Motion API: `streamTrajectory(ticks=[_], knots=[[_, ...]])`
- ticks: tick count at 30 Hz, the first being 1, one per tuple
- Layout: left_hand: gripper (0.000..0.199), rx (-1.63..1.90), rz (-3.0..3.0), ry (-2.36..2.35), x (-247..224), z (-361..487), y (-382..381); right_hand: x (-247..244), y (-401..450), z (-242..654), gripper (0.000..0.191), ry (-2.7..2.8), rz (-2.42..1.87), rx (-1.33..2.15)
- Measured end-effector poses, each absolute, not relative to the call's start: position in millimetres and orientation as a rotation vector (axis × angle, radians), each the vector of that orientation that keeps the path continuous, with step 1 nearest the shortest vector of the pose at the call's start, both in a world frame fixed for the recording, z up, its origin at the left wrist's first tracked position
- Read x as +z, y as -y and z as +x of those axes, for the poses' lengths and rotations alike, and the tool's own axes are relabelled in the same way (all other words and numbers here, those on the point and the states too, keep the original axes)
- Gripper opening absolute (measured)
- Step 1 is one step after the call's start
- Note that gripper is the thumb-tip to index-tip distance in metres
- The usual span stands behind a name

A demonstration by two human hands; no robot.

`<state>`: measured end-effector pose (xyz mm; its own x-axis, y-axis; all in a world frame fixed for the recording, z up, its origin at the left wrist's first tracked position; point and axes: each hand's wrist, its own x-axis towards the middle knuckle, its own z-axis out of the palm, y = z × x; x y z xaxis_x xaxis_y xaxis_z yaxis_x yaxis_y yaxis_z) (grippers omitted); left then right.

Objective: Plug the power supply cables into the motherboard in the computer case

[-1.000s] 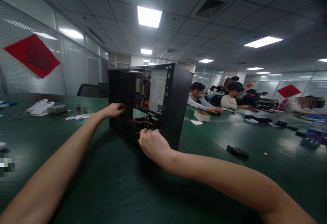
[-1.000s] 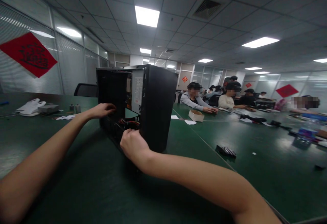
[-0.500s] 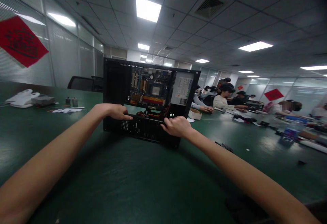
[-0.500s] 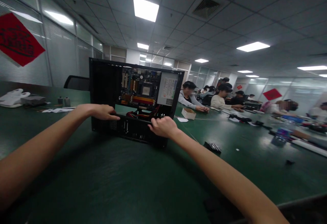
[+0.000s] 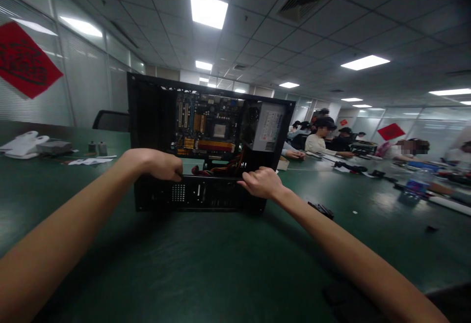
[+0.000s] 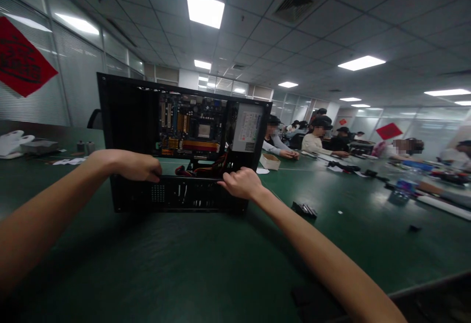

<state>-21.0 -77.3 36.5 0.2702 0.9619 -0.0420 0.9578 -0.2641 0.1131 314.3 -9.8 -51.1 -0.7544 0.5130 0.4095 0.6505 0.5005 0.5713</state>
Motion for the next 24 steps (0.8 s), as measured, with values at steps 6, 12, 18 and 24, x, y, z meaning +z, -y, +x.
streamTrajectory(ticks=[6, 12, 18, 24], knots=[[0.032, -0.389, 2.391, -1.817, 54.1, -12.5, 93.2, -54.7, 2.2, 310.4, 0.050, 2.570, -0.931, -1.053], [0.032, -0.343, 2.402, -1.780, 51.5, -24.5, 85.9, -53.2, 3.7, 306.2, 0.052, 2.570, -0.909, -1.018], [0.031, -0.322, 2.376, -1.789, 51.7, -27.8, 84.8, -46.5, 9.7, 301.4, 0.056, 2.625, -0.981, -0.977], [0.034, -0.306, 2.387, -1.746, 55.5, -22.4, 92.6, 2.1, 23.2, 277.9, 0.065, 2.921, -1.035, -0.728]])
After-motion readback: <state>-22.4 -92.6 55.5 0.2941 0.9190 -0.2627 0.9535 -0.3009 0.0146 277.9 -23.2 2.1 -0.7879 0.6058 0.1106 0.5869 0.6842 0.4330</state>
